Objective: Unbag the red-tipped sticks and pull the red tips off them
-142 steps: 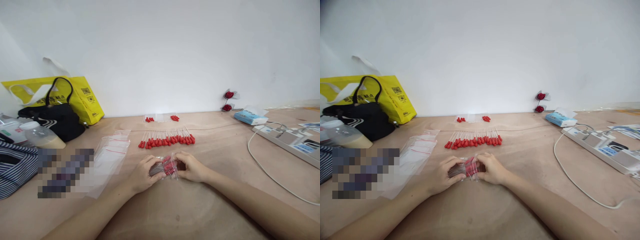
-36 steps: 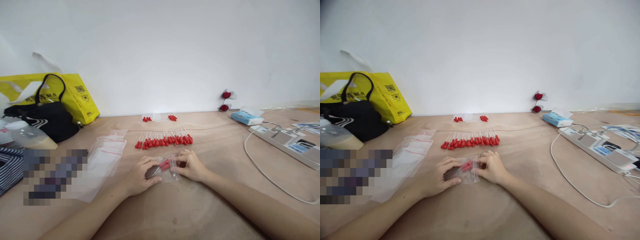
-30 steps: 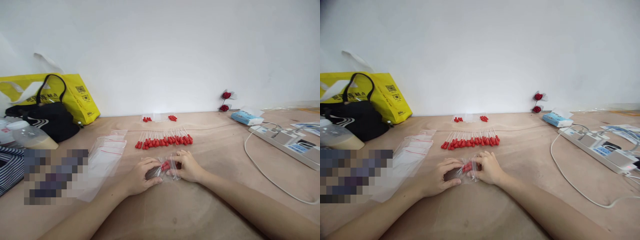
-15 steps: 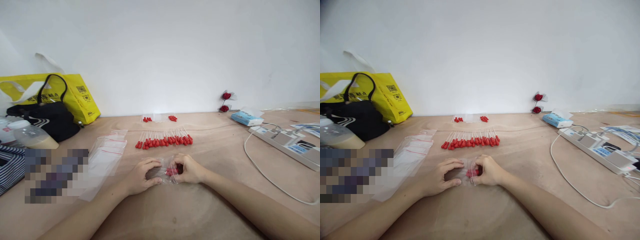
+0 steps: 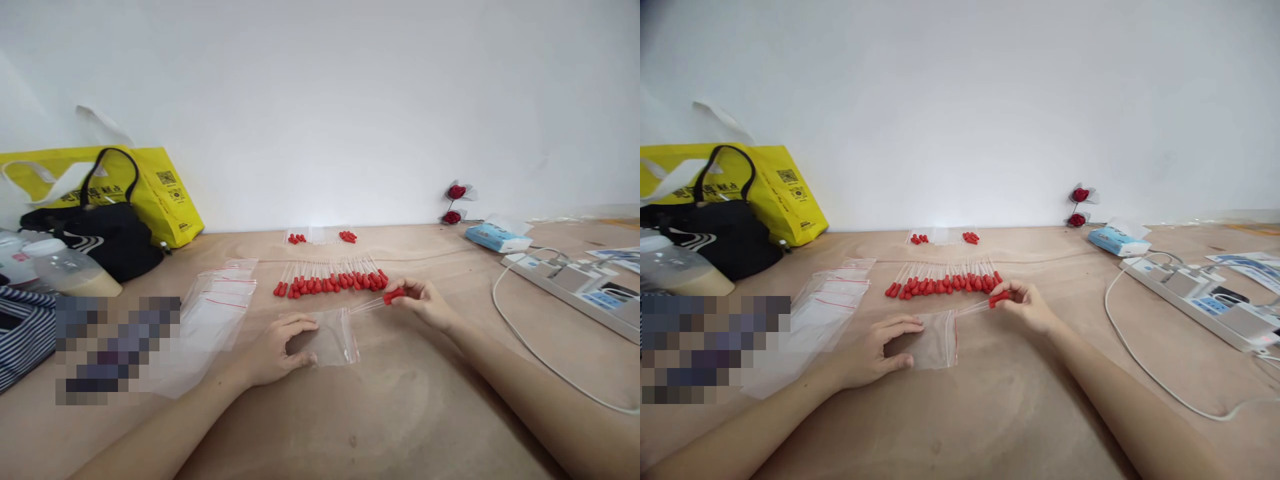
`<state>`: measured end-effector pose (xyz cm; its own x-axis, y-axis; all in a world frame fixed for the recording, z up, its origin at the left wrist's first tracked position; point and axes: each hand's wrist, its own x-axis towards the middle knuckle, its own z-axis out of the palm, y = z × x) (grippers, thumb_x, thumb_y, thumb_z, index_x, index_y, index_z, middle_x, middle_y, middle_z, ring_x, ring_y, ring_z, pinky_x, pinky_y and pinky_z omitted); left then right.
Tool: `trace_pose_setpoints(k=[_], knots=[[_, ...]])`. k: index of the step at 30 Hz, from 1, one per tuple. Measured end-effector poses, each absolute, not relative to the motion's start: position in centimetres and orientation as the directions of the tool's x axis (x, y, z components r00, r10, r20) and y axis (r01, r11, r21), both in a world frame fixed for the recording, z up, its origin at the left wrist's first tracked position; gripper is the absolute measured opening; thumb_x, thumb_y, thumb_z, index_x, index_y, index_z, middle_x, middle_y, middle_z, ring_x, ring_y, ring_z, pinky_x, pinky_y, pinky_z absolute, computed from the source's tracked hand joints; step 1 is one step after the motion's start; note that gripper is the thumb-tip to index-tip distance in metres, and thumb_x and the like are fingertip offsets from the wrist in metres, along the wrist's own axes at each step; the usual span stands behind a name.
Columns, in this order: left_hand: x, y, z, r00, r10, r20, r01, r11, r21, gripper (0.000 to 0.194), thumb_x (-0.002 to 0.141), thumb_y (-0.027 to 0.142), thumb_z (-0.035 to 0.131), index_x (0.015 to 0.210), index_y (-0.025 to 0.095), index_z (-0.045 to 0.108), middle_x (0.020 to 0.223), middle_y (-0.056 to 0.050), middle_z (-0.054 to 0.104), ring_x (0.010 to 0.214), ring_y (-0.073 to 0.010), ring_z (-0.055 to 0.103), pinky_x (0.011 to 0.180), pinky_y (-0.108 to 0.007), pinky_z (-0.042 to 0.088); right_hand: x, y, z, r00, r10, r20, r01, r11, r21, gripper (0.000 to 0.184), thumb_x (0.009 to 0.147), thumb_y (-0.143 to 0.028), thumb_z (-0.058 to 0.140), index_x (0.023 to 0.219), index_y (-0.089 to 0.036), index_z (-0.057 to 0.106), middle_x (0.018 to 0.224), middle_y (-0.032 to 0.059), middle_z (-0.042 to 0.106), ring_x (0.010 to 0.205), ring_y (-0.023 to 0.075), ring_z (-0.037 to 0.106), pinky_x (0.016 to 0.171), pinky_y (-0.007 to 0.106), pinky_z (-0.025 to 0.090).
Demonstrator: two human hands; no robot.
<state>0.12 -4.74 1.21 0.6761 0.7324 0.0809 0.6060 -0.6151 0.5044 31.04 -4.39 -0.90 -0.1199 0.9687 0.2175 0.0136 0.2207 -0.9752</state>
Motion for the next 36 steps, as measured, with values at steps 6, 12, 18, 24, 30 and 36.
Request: trace_pose_setpoints(k=[6, 12, 18, 24, 30, 36], knots=[[0.1, -4.9, 1.6, 0.664, 0.738, 0.119, 0.57, -0.603, 0.558, 0.032, 0.086, 0.037, 0.037, 0.105, 0.024, 0.059, 0.114, -0.004, 0.058, 0.108, -0.0189, 0.05, 0.094, -0.036, 0.038, 31.4, -4.0, -0.5, 0.19, 0.928, 0.32, -0.177, 0.353, -0.919, 0.014, 0.059, -0.026, 0.067, 0.067, -0.021, 0.056, 0.069, -0.0017, 0.06, 0.058, 0.0098, 0.053, 0.055, 0.024, 0.043], [2.5, -5.4, 1.7, 0.407, 0.908, 0.103, 0.45, -0.297, 0.842, 0.039, 0.081, 0.044, 0.046, 0.108, 0.019, 0.058, 0.107, -0.007, 0.062, 0.096, -0.0206, 0.057, 0.088, -0.038, 0.044, 24.7, -6.8, -0.8, 0.03, 0.907, 0.421, -0.08, 0.422, -0.903, 0.02, 0.066, -0.029, 0.068, 0.078, -0.02, 0.054, 0.076, 0.0014, 0.061, 0.07, 0.0127, 0.058, 0.062, 0.026, 0.047], [6.4, -6.4, 2.6, 0.238, 0.958, -0.161, -0.061, 0.18, 0.982, 0.022, 0.076, 0.035, 0.057, 0.079, 0.013, 0.062, 0.089, -0.006, 0.065, 0.088, -0.0173, 0.061, 0.082, -0.031, 0.048, 21.4, -8.8, -0.5, -0.129, 0.796, 0.591, 0.142, 0.605, -0.784, 0.014, 0.071, -0.026, 0.064, 0.08, -0.02, 0.056, 0.084, 0.0031, 0.056, 0.071, 0.0114, 0.055, 0.066, 0.027, 0.048], [4.9, -3.3, 4.4, 0.172, 0.958, -0.229, -0.053, 0.241, 0.969, 0.013, 0.072, 0.014, 0.061, 0.082, 0.014, 0.054, 0.073, -0.003, 0.064, 0.067, -0.0106, 0.061, 0.068, -0.025, 0.051, 23.0, -8.6, 0.0, -0.193, 0.782, 0.593, 0.365, 0.618, -0.696, 0.012, 0.074, -0.03, 0.06, 0.08, -0.019, 0.059, 0.077, 0.0034, 0.06, 0.072, 0.0136, 0.056, 0.065, 0.027, 0.046], [0.5, 5.0, 6.4, 0.138, 0.951, -0.276, 0.291, 0.227, 0.929, 0.025, 0.058, 0.016, 0.071, 0.07, 0.016, 0.049, 0.066, 0.0, 0.063, 0.062, -0.0111, 0.06, 0.065, -0.026, 0.05, 24.9, -7.7, -0.9, -0.274, 0.811, 0.517, 0.488, 0.58, -0.652, 0.01, 0.077, -0.024, 0.054, 0.069, -0.019, 0.058, 0.066, 0.0016, 0.059, 0.062, 0.0121, 0.054, 0.059, 0.025, 0.043], [0.7, 9.6, 5.5, 0.07, 0.922, -0.381, 0.456, 0.31, 0.834, 0.025, 0.049, 0.009, 0.072, 0.056, 0.015, 0.049, 0.051, 0.004, 0.055, 0.053, -0.0104, 0.056, 0.061, -0.024, 0.048, 24.8, -7.8, -1.2, -0.356, 0.81, 0.466, 0.515, 0.586, -0.626, 0.01, 0.076, -0.021, 0.053, 0.067, -0.019, 0.056, 0.065, 0.0007, 0.056, 0.06, 0.0107, 0.051, 0.055, 0.022, 0.041]])
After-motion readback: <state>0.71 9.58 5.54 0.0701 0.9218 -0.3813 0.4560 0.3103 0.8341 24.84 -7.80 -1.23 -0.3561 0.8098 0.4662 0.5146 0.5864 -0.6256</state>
